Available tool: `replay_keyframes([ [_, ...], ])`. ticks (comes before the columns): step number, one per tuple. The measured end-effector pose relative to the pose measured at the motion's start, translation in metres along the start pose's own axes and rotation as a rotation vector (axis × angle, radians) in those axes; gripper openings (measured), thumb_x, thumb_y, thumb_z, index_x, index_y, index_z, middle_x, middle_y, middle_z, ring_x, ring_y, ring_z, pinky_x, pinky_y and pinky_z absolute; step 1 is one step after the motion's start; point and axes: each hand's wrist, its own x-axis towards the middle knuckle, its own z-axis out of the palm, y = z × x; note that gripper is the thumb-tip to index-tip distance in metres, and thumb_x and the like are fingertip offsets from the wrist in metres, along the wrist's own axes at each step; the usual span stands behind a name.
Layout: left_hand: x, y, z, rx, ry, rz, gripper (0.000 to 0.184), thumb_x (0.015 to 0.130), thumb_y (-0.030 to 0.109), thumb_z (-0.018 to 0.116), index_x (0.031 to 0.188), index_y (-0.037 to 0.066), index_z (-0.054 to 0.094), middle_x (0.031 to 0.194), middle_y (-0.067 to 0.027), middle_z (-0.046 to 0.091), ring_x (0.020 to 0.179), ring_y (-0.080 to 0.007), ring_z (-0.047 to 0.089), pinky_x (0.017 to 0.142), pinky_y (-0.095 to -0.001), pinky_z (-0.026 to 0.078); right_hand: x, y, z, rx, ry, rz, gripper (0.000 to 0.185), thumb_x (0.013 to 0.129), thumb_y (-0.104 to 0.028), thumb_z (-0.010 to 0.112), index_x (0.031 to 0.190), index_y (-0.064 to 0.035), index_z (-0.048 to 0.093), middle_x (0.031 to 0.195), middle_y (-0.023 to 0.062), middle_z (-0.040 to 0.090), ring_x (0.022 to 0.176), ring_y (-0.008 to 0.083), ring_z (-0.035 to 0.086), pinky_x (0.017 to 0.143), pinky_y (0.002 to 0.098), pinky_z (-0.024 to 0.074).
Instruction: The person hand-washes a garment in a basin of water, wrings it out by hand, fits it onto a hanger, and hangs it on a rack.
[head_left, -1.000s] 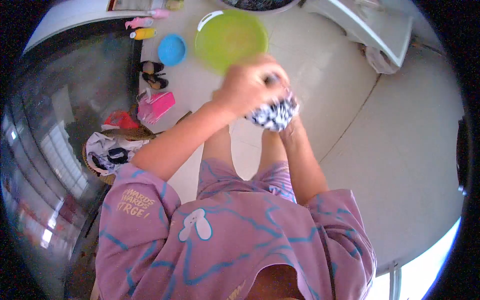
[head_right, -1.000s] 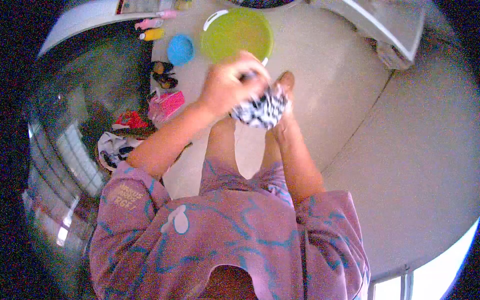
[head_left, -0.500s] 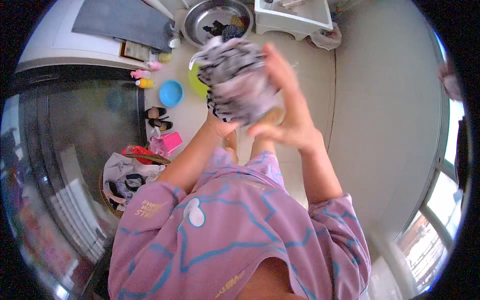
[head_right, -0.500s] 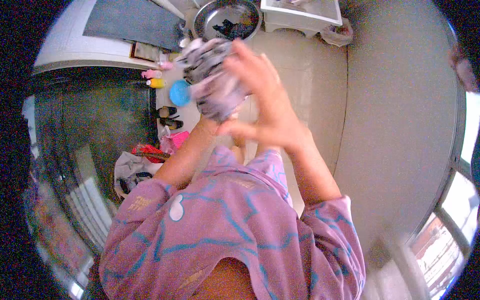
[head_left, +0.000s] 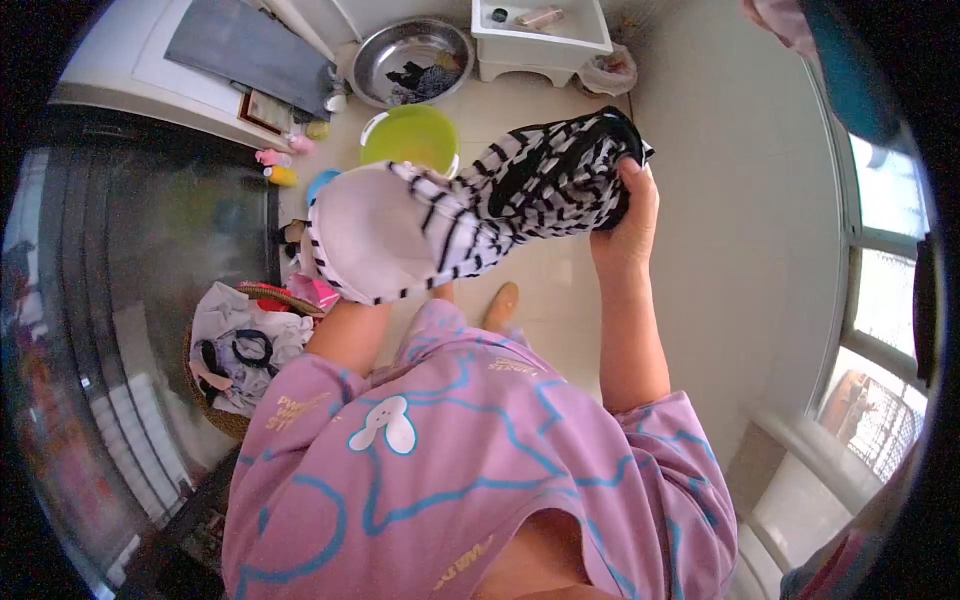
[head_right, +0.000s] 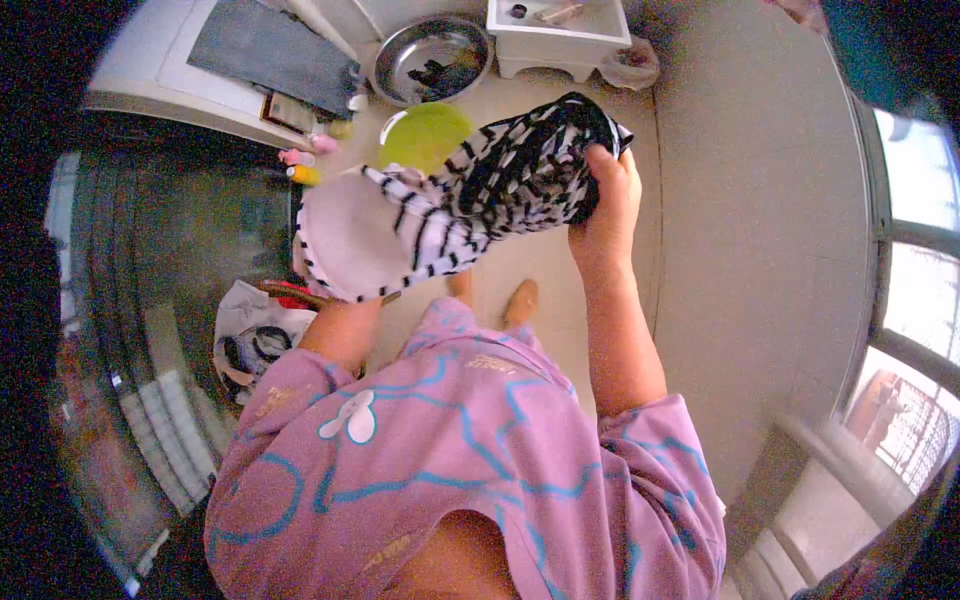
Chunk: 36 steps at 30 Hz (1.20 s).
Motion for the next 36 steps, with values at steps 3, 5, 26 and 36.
replay_keyframes([
  [3, -0.023, 0.005, 0.023, 0.087, 0.044, 0.014, 0.024, 0.09, 0.026, 0.05, 0.108, 0.012, 0.058, 0.103, -0.0078, 0.06, 0.099, -0.0231, 0.056, 0.091, -0.0358, 0.042, -0.027, -0.034, -0.017, 0.151, 0.005, 0.011, 0.043, 0.081, -0.033, 0.057, 0.109, -0.0009, 0.059, 0.102, 0.0116, 0.065, 0.095, 0.0245, 0.062, 0.088, 0.039, 0.0492],
  [5, -0.032, 0.029, 0.02, 0.033, 0.013, -0.022, 0.025, 0.09, 0.025, 0.052, 0.111, 0.011, 0.058, 0.106, -0.0076, 0.061, 0.1, -0.0214, 0.056, 0.091, -0.0349, 0.042, -0.046, -0.05, -0.016, 0.207, 0.049, -0.051, 0.045, 0.081, -0.035, 0.053, 0.108, 0.0004, 0.06, 0.103, 0.0146, 0.065, 0.094, 0.0264, 0.062, 0.088, 0.04, 0.0491],
  [26, -0.074, -0.148, 0.025, 0.752, -1.414, -0.308, 0.034, 0.08, 0.04, 0.06, 0.09, 0.008, 0.066, 0.084, -0.0071, 0.067, 0.074, -0.0148, 0.06, 0.067, -0.0308, 0.049, -0.248, -0.061, -0.03, 0.432, 0.305, -0.672, 0.039, 0.087, -0.026, 0.053, 0.117, -0.0021, 0.057, 0.114, 0.0148, 0.062, 0.107, 0.0298, 0.058, 0.097, 0.0444, 0.0446],
  [36, -0.169, 0.071, 0.13, -0.483, -1.348, 0.021, 0.05, 0.094, 0.038, 0.056, 0.129, 0.003, 0.052, 0.114, -0.0055, 0.06, 0.099, -0.0163, 0.058, 0.09, -0.0315, 0.047, -0.338, -0.055, -0.022, 0.29, 0.496, -0.9, 0.042, 0.091, -0.029, 0.051, 0.122, -0.001, 0.053, 0.12, 0.0147, 0.06, 0.114, 0.0279, 0.054, 0.101, 0.0424, 0.0393],
])
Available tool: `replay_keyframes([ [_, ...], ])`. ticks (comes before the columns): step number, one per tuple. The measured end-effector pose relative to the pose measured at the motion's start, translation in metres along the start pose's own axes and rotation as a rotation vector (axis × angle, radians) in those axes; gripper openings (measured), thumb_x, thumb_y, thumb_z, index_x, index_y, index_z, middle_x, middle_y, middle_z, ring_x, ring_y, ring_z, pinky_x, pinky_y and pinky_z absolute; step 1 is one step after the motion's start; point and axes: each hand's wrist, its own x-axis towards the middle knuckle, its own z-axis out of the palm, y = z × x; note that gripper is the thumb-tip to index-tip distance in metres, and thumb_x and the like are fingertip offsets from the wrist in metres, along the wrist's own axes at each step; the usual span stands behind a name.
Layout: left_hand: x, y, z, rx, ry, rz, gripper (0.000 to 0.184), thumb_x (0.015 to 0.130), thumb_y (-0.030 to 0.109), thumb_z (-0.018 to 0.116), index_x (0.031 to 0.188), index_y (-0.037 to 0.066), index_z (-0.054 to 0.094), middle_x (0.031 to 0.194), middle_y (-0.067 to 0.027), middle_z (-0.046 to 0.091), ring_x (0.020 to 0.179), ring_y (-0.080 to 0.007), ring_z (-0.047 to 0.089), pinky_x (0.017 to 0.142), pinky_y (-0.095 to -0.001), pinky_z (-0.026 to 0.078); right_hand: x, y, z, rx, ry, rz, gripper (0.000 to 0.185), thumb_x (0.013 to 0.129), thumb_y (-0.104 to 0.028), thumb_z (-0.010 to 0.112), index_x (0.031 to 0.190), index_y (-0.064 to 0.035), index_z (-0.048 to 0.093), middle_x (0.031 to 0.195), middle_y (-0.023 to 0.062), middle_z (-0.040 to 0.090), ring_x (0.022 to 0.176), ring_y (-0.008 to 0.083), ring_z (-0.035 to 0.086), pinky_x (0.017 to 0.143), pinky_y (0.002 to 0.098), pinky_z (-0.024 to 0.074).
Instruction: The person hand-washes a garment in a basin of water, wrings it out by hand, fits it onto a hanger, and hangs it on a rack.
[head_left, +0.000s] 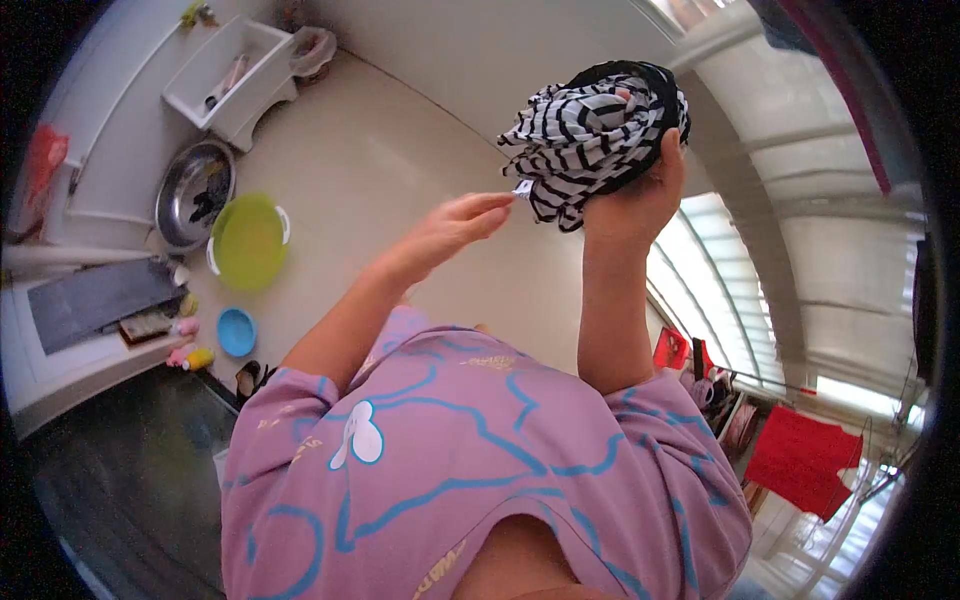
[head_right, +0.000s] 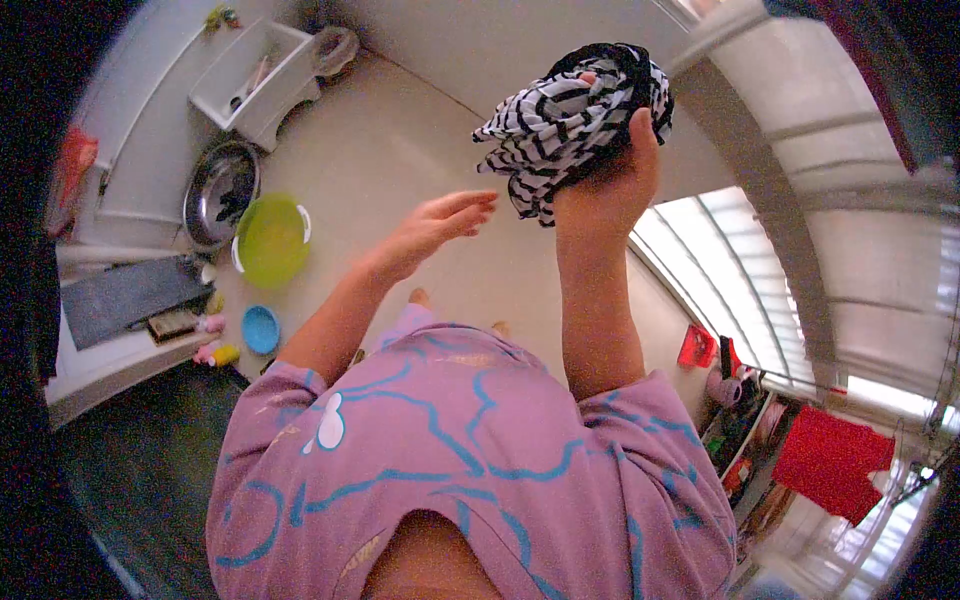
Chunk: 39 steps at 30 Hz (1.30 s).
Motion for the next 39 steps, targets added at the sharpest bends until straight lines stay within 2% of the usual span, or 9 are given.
replay_keyframes([
  [5, 0.053, 0.0, 0.082, -0.459, -0.024, -0.166, 0.046, 0.094, 0.037, 0.056, 0.126, 0.005, 0.051, 0.116, -0.008, 0.059, 0.106, -0.0191, 0.056, 0.093, -0.037, 0.045, -0.016, -0.037, -0.036, -0.029, -0.064, -0.179, 0.046, 0.091, -0.026, 0.052, 0.127, 0.0039, 0.047, 0.125, 0.0161, 0.055, 0.12, 0.0273, 0.049, 0.107, 0.04, 0.0316],
  [12, 0.083, 0.019, 0.097, -0.795, 0.033, -0.046, 0.037, 0.097, 0.034, 0.045, 0.107, 0.0, 0.057, 0.107, -0.0128, 0.065, 0.098, -0.0262, 0.062, 0.093, -0.0412, 0.046, -0.063, -0.103, -0.118, -0.28, 0.234, -0.451, 0.045, 0.089, -0.003, 0.053, 0.13, -0.0125, 0.038, 0.117, 0.006, 0.055, 0.108, 0.0217, 0.054, 0.095, 0.0416, 0.0441],
  [23, 0.122, 0.168, 0.2, -0.307, 0.012, 0.345, 0.019, 0.088, 0.026, 0.063, 0.092, 0.007, 0.061, 0.084, -0.0049, 0.063, 0.078, -0.0164, 0.062, 0.069, -0.0295, 0.05, -0.156, -0.135, -0.234, -0.529, 0.446, -0.078, 0.044, 0.095, -0.011, 0.043, 0.138, -0.0054, 0.034, 0.117, 0.0118, 0.057, 0.101, 0.0183, 0.059, 0.088, 0.035, 0.0478],
  [26, 0.127, 0.192, 0.229, -0.227, -0.031, 0.457, 0.014, 0.089, 0.024, 0.063, 0.09, 0.01, 0.061, 0.075, -0.0014, 0.061, 0.065, -0.0146, 0.06, 0.061, -0.0287, 0.05, -0.181, -0.13, -0.262, -0.802, 0.372, 0.07, 0.037, 0.098, -0.021, 0.042, 0.129, -0.0037, 0.047, 0.116, 0.0113, 0.059, 0.101, 0.0191, 0.059, 0.09, 0.0351, 0.0456],
  [28, 0.127, 0.204, 0.238, -0.143, -0.017, 0.544, 0.013, 0.09, 0.023, 0.062, 0.089, 0.01, 0.06, 0.075, -0.0015, 0.061, 0.066, -0.0144, 0.06, 0.061, -0.0283, 0.05, -0.202, -0.137, -0.274, -1.432, -0.124, 0.206, 0.038, 0.099, -0.031, 0.041, 0.114, -0.002, 0.06, 0.112, 0.0115, 0.063, 0.1, 0.0196, 0.059, 0.091, 0.033, 0.0441],
  [32, 0.128, 0.211, 0.229, -0.24, -0.311, 0.555, 0.018, 0.09, 0.022, 0.059, 0.084, 0.007, 0.064, 0.074, -0.0067, 0.067, 0.061, -0.0184, 0.064, 0.054, -0.0292, 0.054, -0.189, -0.166, -0.27, -1.616, -0.073, 0.67, 0.035, 0.097, -0.031, 0.048, 0.103, -0.0022, 0.066, 0.102, 0.008, 0.068, 0.09, 0.0186, 0.061, 0.084, 0.0314, 0.047],
  [35, 0.146, 0.21, 0.196, -0.501, -0.347, 0.51, 0.015, 0.087, 0.017, 0.058, 0.079, 0.005, 0.06, 0.07, -0.0108, 0.066, 0.055, -0.0216, 0.062, 0.048, -0.0312, 0.05, -0.149, -0.174, -0.285, -1.372, 0.177, 0.047, 0.032, 0.095, -0.025, 0.055, 0.116, -0.0013, 0.058, 0.101, 0.0043, 0.066, 0.09, 0.0119, 0.059, 0.08, 0.0259, 0.0472],
  [37, 0.169, 0.213, 0.156, -0.466, -0.546, 0.391, 0.012, 0.082, 0.015, 0.062, 0.078, 0.004, 0.058, 0.069, -0.0121, 0.064, 0.057, -0.0234, 0.06, 0.05, -0.0328, 0.047, -0.126, -0.192, -0.243, -0.985, 0.139, 0.242, 0.048, 0.094, -0.025, 0.056, 0.136, -0.0089, 0.039, 0.127, 0.0089, 0.054, 0.108, 0.0226, 0.058, 0.088, 0.0365, 0.0504],
  [39, 0.144, 0.211, 0.183, -0.047, -0.629, 0.498, 0.018, 0.079, 0.019, 0.067, 0.08, 0.003, 0.06, 0.072, -0.0096, 0.063, 0.061, -0.0199, 0.059, 0.054, -0.0305, 0.046, -0.116, -0.166, -0.261, -0.965, -0.125, 0.046, 0.049, 0.094, -0.029, 0.056, 0.136, -0.0095, 0.039, 0.13, 0.0109, 0.051, 0.11, 0.0252, 0.056, 0.09, 0.0426, 0.0508],
])
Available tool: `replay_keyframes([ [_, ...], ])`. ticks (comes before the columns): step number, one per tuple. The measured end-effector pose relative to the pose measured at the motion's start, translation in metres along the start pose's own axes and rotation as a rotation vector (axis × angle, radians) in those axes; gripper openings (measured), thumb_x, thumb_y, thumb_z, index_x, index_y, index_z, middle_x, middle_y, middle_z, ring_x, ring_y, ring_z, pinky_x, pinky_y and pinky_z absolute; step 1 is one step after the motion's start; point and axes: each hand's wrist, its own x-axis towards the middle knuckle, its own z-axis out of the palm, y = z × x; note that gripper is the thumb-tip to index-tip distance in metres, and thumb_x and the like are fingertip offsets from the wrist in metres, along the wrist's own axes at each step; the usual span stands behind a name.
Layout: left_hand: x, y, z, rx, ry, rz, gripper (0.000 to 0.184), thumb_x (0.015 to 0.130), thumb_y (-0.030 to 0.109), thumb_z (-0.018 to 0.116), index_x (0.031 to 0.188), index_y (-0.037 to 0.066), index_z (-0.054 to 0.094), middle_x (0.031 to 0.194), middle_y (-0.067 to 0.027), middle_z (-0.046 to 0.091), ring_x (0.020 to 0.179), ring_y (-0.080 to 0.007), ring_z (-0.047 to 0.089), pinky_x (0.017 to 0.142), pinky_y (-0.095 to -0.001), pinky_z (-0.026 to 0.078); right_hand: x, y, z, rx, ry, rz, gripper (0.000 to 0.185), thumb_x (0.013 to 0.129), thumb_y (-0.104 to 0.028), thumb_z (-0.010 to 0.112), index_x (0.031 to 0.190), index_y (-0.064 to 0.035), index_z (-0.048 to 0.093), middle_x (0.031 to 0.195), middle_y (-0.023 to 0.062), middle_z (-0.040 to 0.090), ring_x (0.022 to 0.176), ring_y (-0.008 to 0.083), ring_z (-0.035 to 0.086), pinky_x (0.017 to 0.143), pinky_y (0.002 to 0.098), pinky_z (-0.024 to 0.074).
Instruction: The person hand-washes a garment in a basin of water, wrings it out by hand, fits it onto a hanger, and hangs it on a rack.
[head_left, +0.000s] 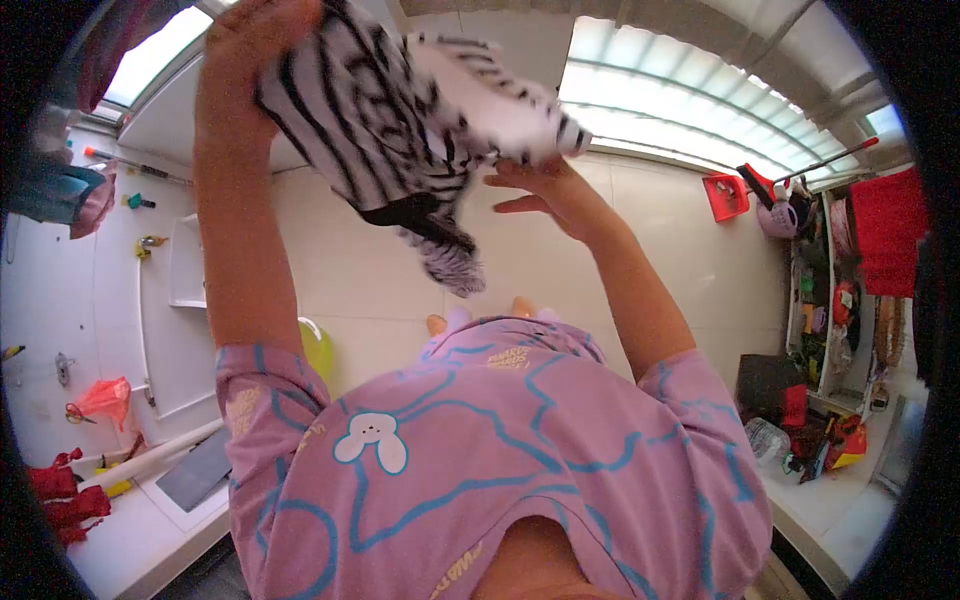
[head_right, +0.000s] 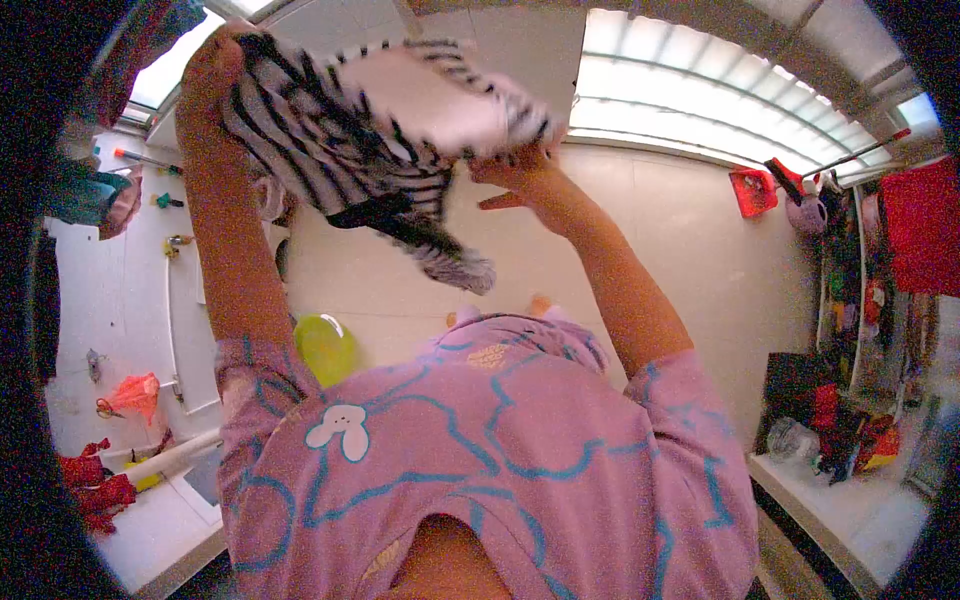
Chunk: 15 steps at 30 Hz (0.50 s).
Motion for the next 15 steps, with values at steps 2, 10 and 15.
replay_keyframes([
  [2, -0.008, 0.004, 0.042, 0.379, -0.174, -0.033, 0.025, 0.075, 0.023, 0.073, 0.081, 0.002, 0.062, 0.075, -0.0071, 0.063, 0.065, -0.0164, 0.057, 0.057, -0.0282, 0.045, 0.009, 0.039, 0.006, -0.032, 0.074, -0.133, 0.048, 0.093, -0.032, 0.055, 0.134, -0.0104, 0.04, 0.129, 0.0094, 0.051, 0.115, 0.0267, 0.053, 0.092, 0.0461, 0.0504],
  [10, 0.011, 0.038, 0.077, 0.945, -0.472, -0.142, 0.034, 0.064, 0.025, 0.082, 0.075, -0.001, 0.063, 0.066, -0.005, 0.058, 0.059, -0.0128, 0.05, 0.053, -0.0263, 0.038, 0.002, 0.03, 0.012, 0.717, 0.327, 0.28, 0.048, 0.091, -0.03, 0.059, 0.132, -0.0123, 0.044, 0.128, 0.0078, 0.052, 0.12, 0.0247, 0.049, 0.099, 0.0467, 0.0448],
  [15, 0.011, 0.032, 0.107, 1.052, -0.58, -0.354, 0.026, 0.069, 0.021, 0.079, 0.077, 0.0, 0.065, 0.067, -0.005, 0.06, 0.056, -0.0139, 0.053, 0.051, -0.0311, 0.041, 0.031, -0.013, -0.036, -0.99, 0.437, -0.619, 0.043, 0.089, -0.021, 0.06, 0.128, -0.0086, 0.047, 0.127, 0.0058, 0.053, 0.117, 0.0234, 0.051, 0.097, 0.0349, 0.0449],
])
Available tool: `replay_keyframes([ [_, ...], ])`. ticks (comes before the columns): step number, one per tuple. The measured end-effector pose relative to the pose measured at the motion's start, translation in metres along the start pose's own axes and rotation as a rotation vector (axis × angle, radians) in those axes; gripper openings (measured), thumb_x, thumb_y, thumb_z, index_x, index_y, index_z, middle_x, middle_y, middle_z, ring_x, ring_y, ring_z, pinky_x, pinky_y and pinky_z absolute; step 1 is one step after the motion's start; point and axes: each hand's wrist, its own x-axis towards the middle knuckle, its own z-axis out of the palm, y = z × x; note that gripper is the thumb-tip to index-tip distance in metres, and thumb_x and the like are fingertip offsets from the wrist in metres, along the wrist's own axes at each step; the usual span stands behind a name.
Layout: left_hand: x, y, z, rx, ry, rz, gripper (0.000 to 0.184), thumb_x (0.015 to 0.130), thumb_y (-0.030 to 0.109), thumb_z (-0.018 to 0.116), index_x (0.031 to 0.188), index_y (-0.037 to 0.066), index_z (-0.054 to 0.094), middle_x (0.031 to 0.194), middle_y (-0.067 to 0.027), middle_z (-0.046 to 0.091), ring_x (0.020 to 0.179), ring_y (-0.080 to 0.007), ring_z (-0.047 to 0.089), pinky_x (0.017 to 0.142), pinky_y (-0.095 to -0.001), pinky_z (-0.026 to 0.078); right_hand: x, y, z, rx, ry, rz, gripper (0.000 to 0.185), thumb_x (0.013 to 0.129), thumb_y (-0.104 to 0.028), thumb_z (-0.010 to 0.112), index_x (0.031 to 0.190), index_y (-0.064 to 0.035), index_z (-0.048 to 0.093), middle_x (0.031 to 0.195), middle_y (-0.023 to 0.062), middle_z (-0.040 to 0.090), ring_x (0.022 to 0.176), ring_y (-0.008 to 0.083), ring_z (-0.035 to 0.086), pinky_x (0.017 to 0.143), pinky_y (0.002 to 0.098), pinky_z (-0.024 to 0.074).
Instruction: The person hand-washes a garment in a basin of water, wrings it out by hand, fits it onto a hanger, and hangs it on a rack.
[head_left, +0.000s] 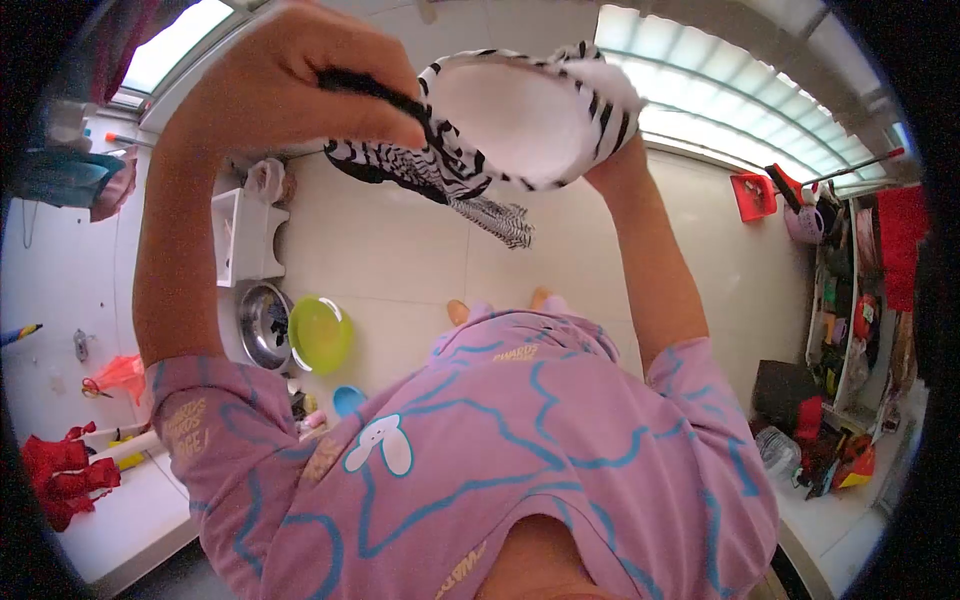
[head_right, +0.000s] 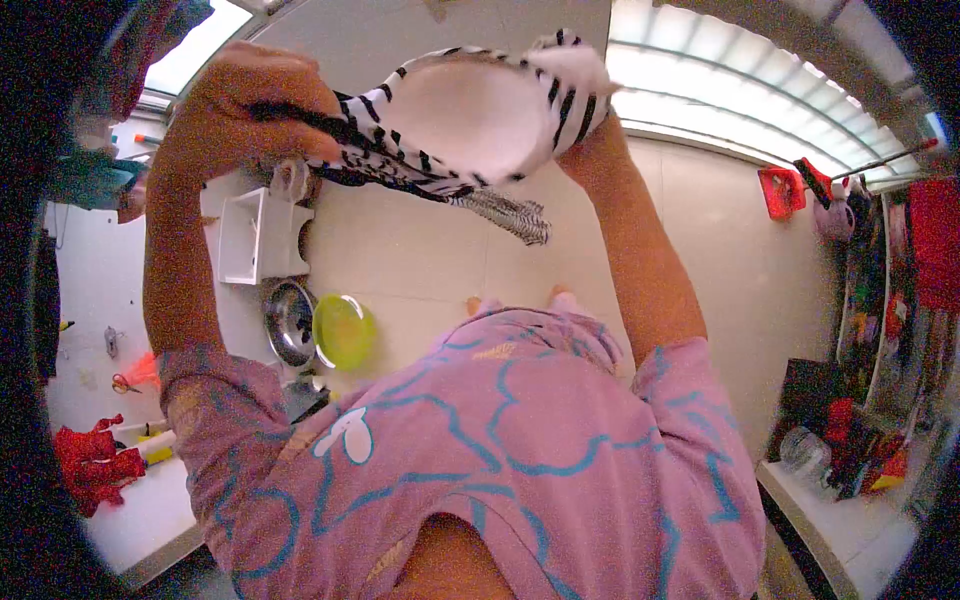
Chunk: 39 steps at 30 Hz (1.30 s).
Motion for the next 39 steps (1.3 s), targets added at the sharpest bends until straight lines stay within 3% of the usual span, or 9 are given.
replay_keyframes([
  [3, 0.006, 0.0, 0.007, 0.338, -0.105, 0.134, 0.027, 0.068, 0.028, 0.078, 0.073, 0.005, 0.064, 0.063, -0.0058, 0.056, 0.057, -0.0243, 0.056, 0.054, -0.0368, 0.042, 0.008, 0.021, 0.003, -0.158, -0.089, 0.029, 0.044, 0.092, -0.027, 0.052, 0.131, -0.0083, 0.044, 0.131, 0.0078, 0.049, 0.12, 0.0229, 0.048, 0.103, 0.035, 0.0401],
  [7, 0.009, 0.002, 0.02, 0.579, -0.139, 0.389, 0.045, 0.061, 0.049, 0.076, 0.061, 0.01, 0.053, 0.058, -0.0044, 0.046, 0.054, -0.0285, 0.05, 0.051, -0.0386, 0.035, 0.008, 0.029, 0.051, 1.895, -0.389, 0.254, 0.048, 0.099, -0.036, 0.038, 0.138, -0.0075, 0.037, 0.136, 0.0108, 0.047, 0.122, 0.0232, 0.047, 0.107, 0.0395, 0.0374],
  [8, 0.012, 0.004, 0.023, 0.625, -0.146, 0.455, 0.049, 0.06, 0.053, 0.075, 0.059, 0.011, 0.05, 0.057, -0.0042, 0.044, 0.053, -0.0284, 0.048, 0.05, -0.0384, 0.033, -0.002, 0.023, 0.054, 1.943, -0.362, 0.438, 0.048, 0.098, -0.036, 0.039, 0.137, -0.0076, 0.037, 0.135, 0.0107, 0.047, 0.122, 0.0232, 0.047, 0.107, 0.0394, 0.0376],
  [13, 0.027, 0.013, 0.044, 0.513, 0.121, 0.81, 0.054, 0.071, 0.056, 0.07, 0.057, 0.011, 0.044, 0.057, -0.0018, 0.038, 0.045, -0.0191, 0.041, 0.043, -0.0345, 0.025, -0.026, -0.035, 0.065, 1.871, -0.304, 0.856, 0.049, 0.096, -0.038, 0.042, 0.135, -0.0084, 0.04, 0.133, 0.0102, 0.048, 0.12, 0.0231, 0.048, 0.105, 0.0387, 0.0386],
  [24, 0.047, 0.022, 0.121, 0.25, 0.311, 1.013, 0.051, 0.075, 0.041, 0.074, 0.054, 0.017, 0.034, 0.054, 0.0036, 0.029, 0.041, -0.0123, 0.032, 0.04, -0.0299, 0.02, -0.028, -0.093, 0.096, 1.902, -0.132, 0.914, 0.05, 0.09, -0.041, 0.048, 0.13, -0.0101, 0.045, 0.126, 0.009, 0.052, 0.116, 0.0228, 0.051, 0.101, 0.0372, 0.0406],
  [29, 0.026, 0.038, 0.111, 0.346, 0.531, 0.813, 0.026, 0.069, 0.034, 0.08, 0.082, 0.014, 0.069, 0.071, 0.0022, 0.054, 0.061, -0.0127, 0.052, 0.047, -0.0266, 0.032, -0.019, -0.094, 0.082, 1.873, -0.114, 0.828, 0.051, 0.088, -0.042, 0.051, 0.127, -0.0109, 0.047, 0.123, 0.0084, 0.054, 0.114, 0.0226, 0.051, 0.099, 0.0365, 0.0416],
  [33, 0.044, 0.045, 0.113, 0.49, 1.069, 0.725, 0.038, 0.063, 0.03, 0.08, 0.098, 0.018, 0.071, 0.089, 0.0003, 0.058, 0.085, -0.0209, 0.053, 0.063, -0.0344, 0.04, -0.008, -0.089, 0.067, 1.81, -0.12, 0.734, 0.051, 0.086, -0.044, 0.053, 0.125, -0.0115, 0.049, 0.121, 0.008, 0.055, 0.112, 0.0225, 0.052, 0.097, 0.0359, 0.0423],
  [37, 0.005, 0.059, 0.118, 0.697, 1.015, 0.152, 0.041, 0.061, 0.015, 0.077, 0.101, 0.015, 0.071, 0.099, -0.0021, 0.062, 0.094, -0.0236, 0.055, 0.078, -0.0396, 0.045, 0.015, -0.073, 0.039, 1.676, -0.147, 0.583, 0.052, 0.084, -0.045, 0.055, 0.123, -0.0121, 0.051, 0.119, 0.0076, 0.056, 0.111, 0.0224, 0.053, 0.096, 0.0354, 0.0431],
  [39, -0.003, 0.044, 0.111, 0.584, 1.081, 0.197, 0.032, 0.071, 0.015, 0.075, 0.102, 0.009, 0.07, 0.096, -0.0055, 0.063, 0.088, -0.0231, 0.059, 0.077, -0.036, 0.048, 0.027, -0.063, 0.027, 1.568, -0.173, 0.519, 0.052, 0.083, -0.045, 0.056, 0.122, -0.0124, 0.051, 0.118, 0.0073, 0.057, 0.11, 0.0224, 0.053, 0.095, 0.0351, 0.0435],
])
